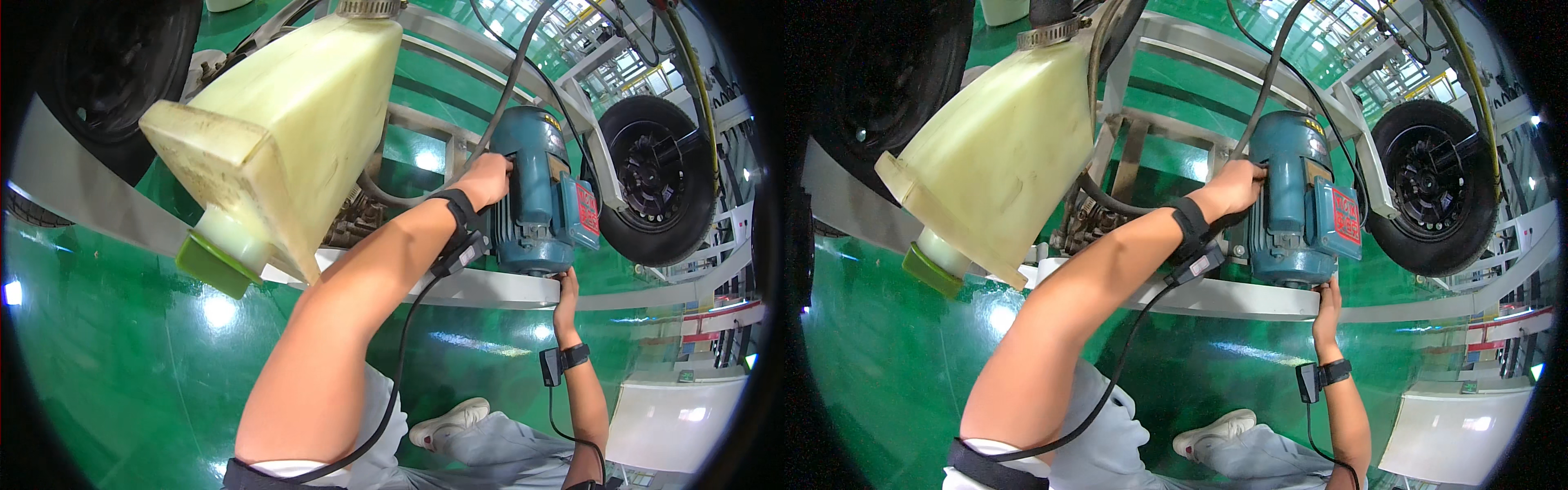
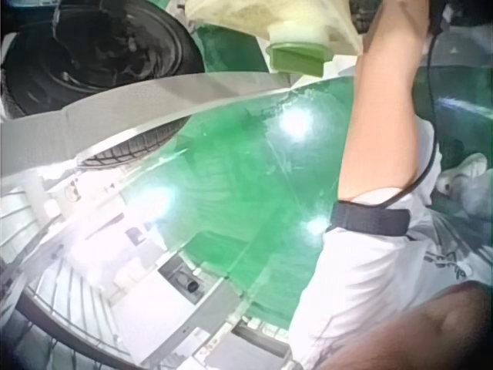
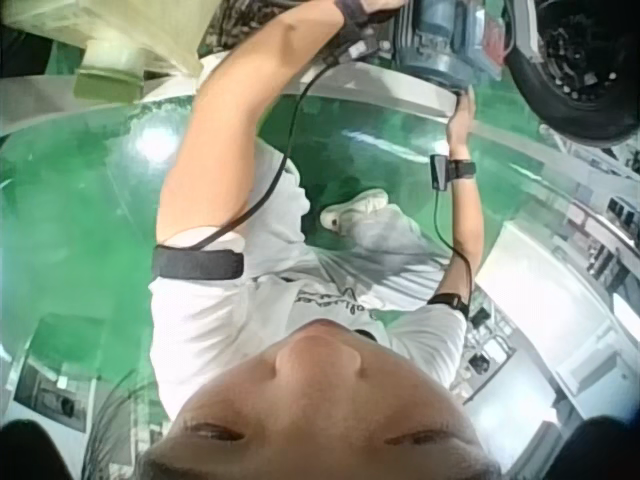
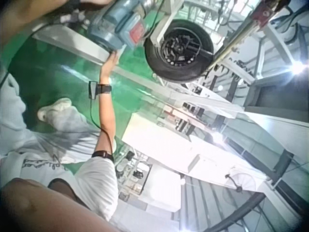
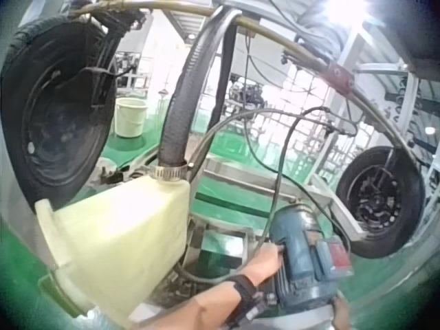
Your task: Cleaning a blue industrial motor with a brown cloth.
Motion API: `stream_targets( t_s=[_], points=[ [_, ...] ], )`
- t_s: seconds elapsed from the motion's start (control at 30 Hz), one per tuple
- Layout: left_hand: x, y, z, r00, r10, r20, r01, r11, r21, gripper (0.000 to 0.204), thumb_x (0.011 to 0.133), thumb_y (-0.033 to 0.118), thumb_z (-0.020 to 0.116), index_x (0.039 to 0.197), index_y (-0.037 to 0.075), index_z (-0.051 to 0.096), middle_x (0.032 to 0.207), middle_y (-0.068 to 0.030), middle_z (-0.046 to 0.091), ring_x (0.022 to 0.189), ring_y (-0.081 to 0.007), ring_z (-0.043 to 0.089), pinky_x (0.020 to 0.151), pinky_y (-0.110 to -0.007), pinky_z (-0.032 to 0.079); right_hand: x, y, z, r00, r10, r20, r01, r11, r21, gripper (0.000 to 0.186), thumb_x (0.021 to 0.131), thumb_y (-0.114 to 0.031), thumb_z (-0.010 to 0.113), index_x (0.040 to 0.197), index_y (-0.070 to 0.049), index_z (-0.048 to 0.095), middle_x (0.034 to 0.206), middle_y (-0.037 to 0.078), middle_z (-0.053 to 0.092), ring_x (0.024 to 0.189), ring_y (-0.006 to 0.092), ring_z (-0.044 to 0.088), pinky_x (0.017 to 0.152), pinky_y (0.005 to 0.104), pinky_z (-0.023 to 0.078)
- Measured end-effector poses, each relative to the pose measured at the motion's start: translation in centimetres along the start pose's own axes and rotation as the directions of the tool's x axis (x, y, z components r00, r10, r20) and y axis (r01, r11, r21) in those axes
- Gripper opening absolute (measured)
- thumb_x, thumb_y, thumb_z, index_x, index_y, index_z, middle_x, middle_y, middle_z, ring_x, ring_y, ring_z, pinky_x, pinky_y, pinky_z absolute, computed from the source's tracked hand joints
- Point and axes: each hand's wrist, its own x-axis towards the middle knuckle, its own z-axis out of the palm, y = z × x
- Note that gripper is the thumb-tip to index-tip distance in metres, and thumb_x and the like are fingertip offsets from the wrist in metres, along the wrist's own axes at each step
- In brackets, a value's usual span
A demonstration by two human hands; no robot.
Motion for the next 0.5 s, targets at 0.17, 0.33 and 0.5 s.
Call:
stream_targets(
  t_s=[0.17, 0.33, 0.5],
  points=[
    [-1.5, 1.2, 0.6, 0.995, -0.083, 0.048, 0.090, 0.981, -0.173, 0.031, 0.079, 0.014, 0.065, 0.106, -0.002, 0.065, 0.106, -0.0231, 0.064, 0.102, -0.0368, 0.060, 0.089, -0.040, 0.047, -0.1, 0.8, -0.4, 0.995, -0.035, -0.090, 0.033, 0.999, -0.027, 0.029, 0.095, -0.019, 0.038, 0.109, 0.001, 0.054, 0.089, 0.003, 0.054, 0.082, 0.0129, 0.047, 0.076, 0.0265, 0.039],
    [-0.2, -0.8, -0.8, 0.958, -0.201, -0.205, 0.124, 0.934, -0.335, 0.019, 0.078, 0.007, 0.066, 0.095, -0.002, 0.069, 0.092, -0.0190, 0.069, 0.087, -0.0291, 0.067, 0.078, -0.035, 0.051, 0.0, -0.3, 0.3, 0.999, 0.007, 0.037, -0.008, 1.000, 0.001, 0.028, 0.095, -0.020, 0.038, 0.107, -0.001, 0.055, 0.087, 0.002, 0.053, 0.081, 0.0123, 0.046, 0.076, 0.0259, 0.038],
    [1.0, -1.5, 0.7, 0.968, -0.042, -0.249, -0.009, 0.980, -0.201, 0.016, 0.076, 0.005, 0.066, 0.090, -0.002, 0.070, 0.087, -0.0208, 0.068, 0.084, -0.0321, 0.067, 0.077, -0.036, 0.052, -0.1, 0.0, 0.1, 1.000, -0.028, -0.003, 0.028, 0.999, -0.023, 0.026, 0.094, -0.019, 0.037, 0.102, -0.002, 0.055, 0.085, 0.001, 0.051, 0.080, 0.0115, 0.045, 0.074, 0.0253, 0.037]
  ],
)
